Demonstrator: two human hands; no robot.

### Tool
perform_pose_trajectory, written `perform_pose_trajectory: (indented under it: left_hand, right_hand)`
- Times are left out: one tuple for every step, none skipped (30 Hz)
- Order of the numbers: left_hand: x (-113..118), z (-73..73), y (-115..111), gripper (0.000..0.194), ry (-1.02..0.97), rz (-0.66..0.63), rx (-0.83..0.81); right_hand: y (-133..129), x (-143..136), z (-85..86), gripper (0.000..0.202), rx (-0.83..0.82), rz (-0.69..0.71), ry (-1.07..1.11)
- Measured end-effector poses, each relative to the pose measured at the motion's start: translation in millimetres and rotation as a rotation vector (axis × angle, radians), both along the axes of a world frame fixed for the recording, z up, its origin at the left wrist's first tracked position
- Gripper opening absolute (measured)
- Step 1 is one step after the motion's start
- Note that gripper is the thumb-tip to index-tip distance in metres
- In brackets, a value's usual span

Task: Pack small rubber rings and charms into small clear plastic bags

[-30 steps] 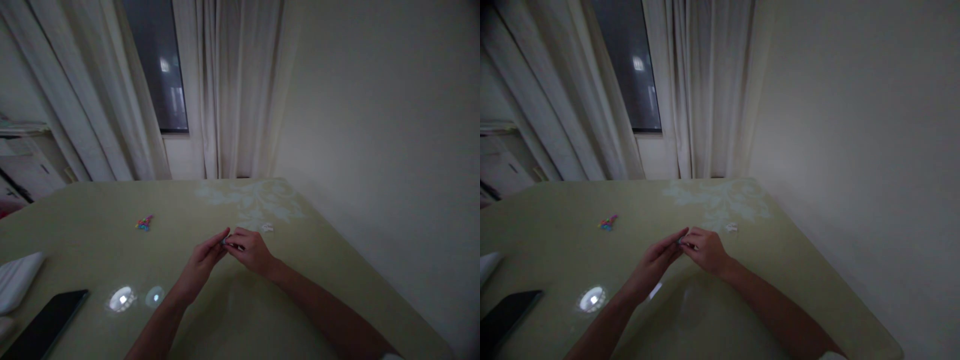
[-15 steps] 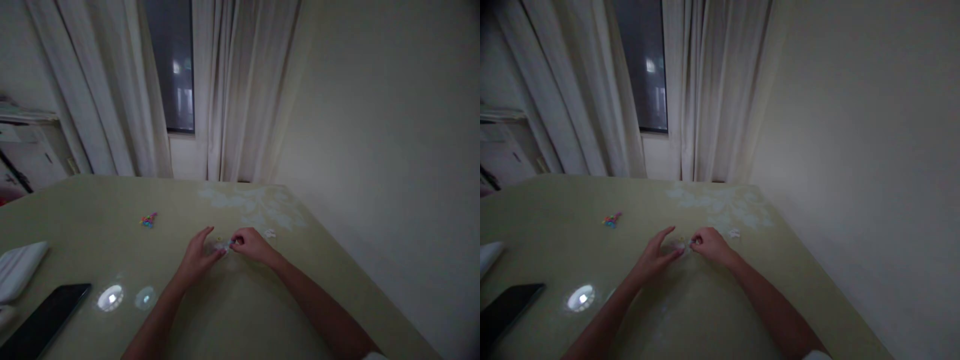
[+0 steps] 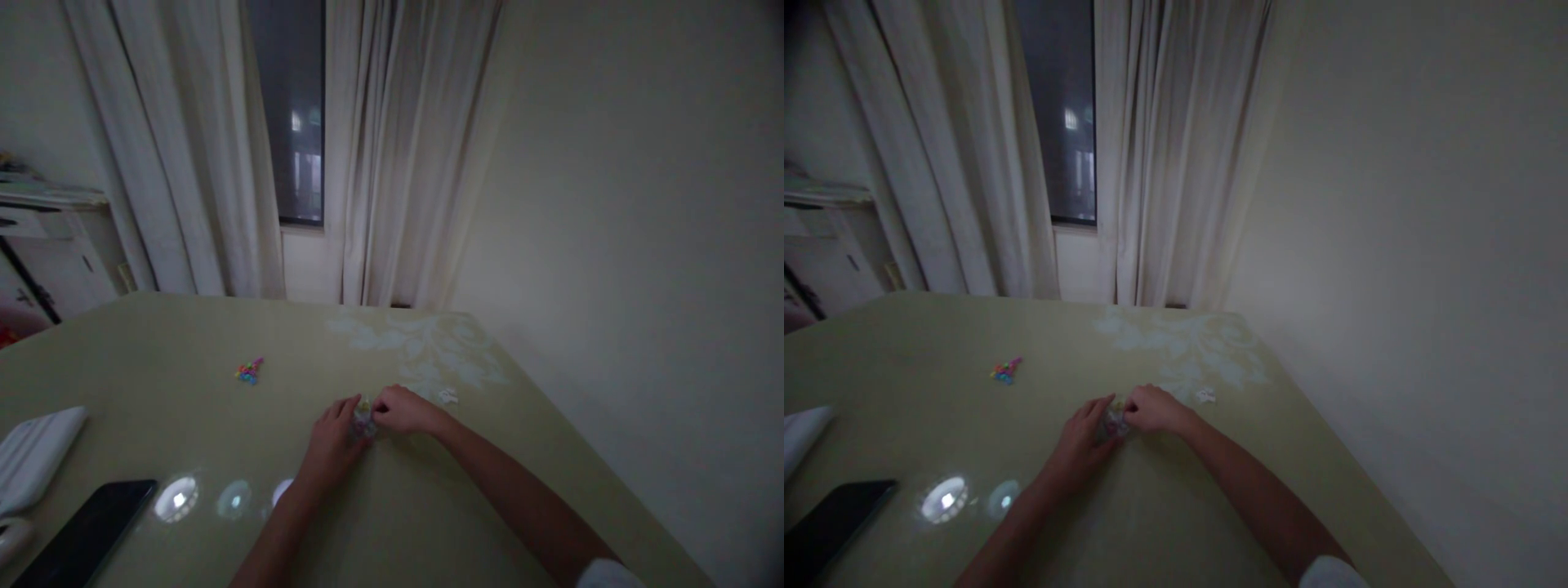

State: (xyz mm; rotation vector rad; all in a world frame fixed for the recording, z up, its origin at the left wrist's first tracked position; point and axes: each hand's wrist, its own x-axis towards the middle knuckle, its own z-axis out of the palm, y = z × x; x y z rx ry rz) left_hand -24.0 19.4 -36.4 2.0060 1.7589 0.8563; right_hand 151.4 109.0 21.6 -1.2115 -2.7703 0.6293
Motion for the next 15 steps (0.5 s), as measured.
perform_pose_trajectory:
  left_hand:
    - [0.2,0.4,0.0,0.066,-0.001,-0.002,-0.007]
    - [0.2,0.8,0.1,0.067,-0.003,-0.004,-0.013]
    - [0.2,1.0,0.3,0.067,-0.006,-0.007,-0.018]
    - [0.0,1.3,0.4,0.067,-0.009,-0.009,-0.021]
    - [-0.1,1.5,0.5,0.067,-0.011,-0.012,-0.023]
    - [-0.2,1.8,0.6,0.066,-0.011,-0.016,-0.025]
    - [-0.2,2.0,0.5,0.066,-0.009,-0.020,-0.025]
    - [-0.3,2.2,0.4,0.065,-0.005,-0.023,-0.024]
    - [-0.3,2.4,0.4,0.065,0.001,-0.023,-0.022]
    - [-0.3,2.4,0.4,0.064,0.007,-0.026,-0.019]
    - [-0.4,2.3,0.5,0.063,0.012,-0.030,-0.015]
    - [-0.4,2.1,0.8,0.062,0.017,-0.033,-0.011]
    - [-0.4,1.7,1.2,0.062,0.022,-0.034,-0.010]
    - [-0.3,1.4,1.6,0.062,0.026,-0.034,-0.012]
    - [-0.3,1.0,2.0,0.062,0.030,-0.035,-0.016]
  right_hand:
    - [0.8,0.5,0.8,0.016,0.001,0.006,0.004]
    - [1.8,1.0,1.5,0.016,0.003,0.009,0.009]
    - [2.8,1.4,2.1,0.015,0.004,0.010,0.015]
    - [3.8,1.9,2.5,0.014,0.005,0.009,0.022]
    - [4.7,2.3,2.4,0.014,0.007,0.008,0.029]
    - [5.4,2.7,2.0,0.013,0.009,0.007,0.035]
    - [6.0,2.9,1.2,0.013,0.013,0.008,0.042]
    - [6.3,3.1,0.2,0.012,0.018,0.010,0.048]
    - [6.5,3.1,-1.0,0.012,0.022,0.014,0.053]
    - [6.6,3.1,-2.1,0.013,0.025,0.017,0.058]
    - [6.6,2.9,-3.2,0.013,0.024,0.021,0.062]
    - [6.6,2.8,-4.0,0.012,0.022,0.023,0.068]
    - [6.7,2.7,-4.5,0.011,0.019,0.022,0.075]
    - [6.8,2.5,-4.6,0.010,0.018,0.019,0.087]
    - [6.9,2.4,-4.4,0.010,0.017,0.012,0.103]
